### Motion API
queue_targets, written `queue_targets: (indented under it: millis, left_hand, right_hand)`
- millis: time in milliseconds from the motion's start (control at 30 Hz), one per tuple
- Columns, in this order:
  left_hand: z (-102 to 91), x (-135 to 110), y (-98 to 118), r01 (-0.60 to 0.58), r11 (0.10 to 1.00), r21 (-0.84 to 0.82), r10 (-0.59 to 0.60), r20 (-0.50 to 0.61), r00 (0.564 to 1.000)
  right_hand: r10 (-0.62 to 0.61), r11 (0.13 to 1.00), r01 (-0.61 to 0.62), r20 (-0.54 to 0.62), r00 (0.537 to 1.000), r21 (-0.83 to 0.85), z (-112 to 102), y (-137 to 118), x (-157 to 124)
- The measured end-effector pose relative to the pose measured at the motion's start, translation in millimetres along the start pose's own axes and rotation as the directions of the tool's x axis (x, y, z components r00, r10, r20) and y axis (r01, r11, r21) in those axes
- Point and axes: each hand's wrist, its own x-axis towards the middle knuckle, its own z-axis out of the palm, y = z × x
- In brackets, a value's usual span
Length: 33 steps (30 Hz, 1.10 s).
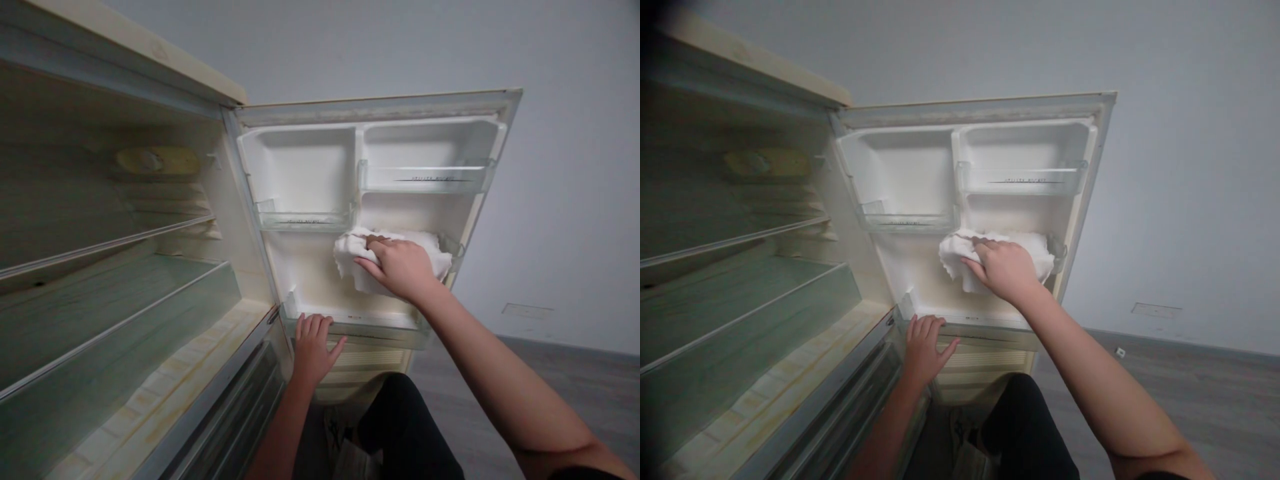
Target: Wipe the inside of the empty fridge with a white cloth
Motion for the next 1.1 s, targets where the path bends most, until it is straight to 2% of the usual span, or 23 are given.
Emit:
queue_targets:
  millis: [100, 233, 333, 467, 567, 667, 733, 833, 967, 1033, 1100]
  left_hand:
    - [0.3, 0, -1, -0.004, 1.0, -0.002, 0.004, -0.009, 1.0]
    - [1.4, -1, -1, -0.005, 1.0, -0.009, 0.004, -0.017, 1.0]
    - [3.0, -1, -2, -0.005, 1.0, -0.011, 0.004, -0.021, 1.0]
    - [5.7, -2, -2, -0.002, 1.0, -0.016, 0.002, -0.039, 0.999]
    - [7.0, -2, -2, 0.003, 1.0, -0.021, -0.004, -0.057, 0.998]
    - [6.9, -2, -1, 0.007, 1.0, -0.021, -0.009, -0.064, 0.998]
    - [6.3, -2, -1, 0.008, 1.0, -0.021, -0.009, -0.061, 0.998]
    - [5.8, -2, -1, 0.006, 1.0, -0.022, -0.007, -0.052, 0.999]
    - [6.8, -2, 0, 0.001, 1.0, -0.008, -0.001, -0.05, 0.999]
    - [7.6, -2, 0, -0.003, 1.0, 0.001, 0.003, -0.05, 0.999]
    - [8.1, -2, -1, -0.004, 1.0, 0.006, 0.005, -0.051, 0.999]
  right_hand:
    - [-0.032, 0.999, 0.031, -0.065, 0.997, -0.023, 4, 12, -8]
    - [-0.088, 0.991, 0.06, -0.246, 0.965, -0.122, 14, 33, -24]
    - [-0.137, 0.981, 0.069, -0.4, 0.906, -0.181, 27, 60, -45]
    - [-0.123, 0.992, 0.096, -0.599, 0.791, -0.078, 49, 93, -73]
    - [-0.03, 0.997, 0.069, -0.698, 0.715, 0.029, 65, 91, -78]
    - [0.102, 0.995, -0.061, -0.745, 0.659, 0.082, 78, 63, -72]
    - [0.151, 0.987, -0.141, -0.728, 0.669, 0.075, 86, 39, -66]
    - [0.148, 0.986, -0.164, -0.665, 0.732, 0.039, 98, 6, -60]
    - [-0.023, 1.0, 0.01, -0.562, 0.827, -0.026, 117, -27, -51]
    - [-0.113, 0.994, 0.095, -0.516, 0.849, -0.063, 127, -36, -47]
    - [-0.141, 0.99, 0.116, -0.502, 0.853, -0.081, 133, -37, -47]
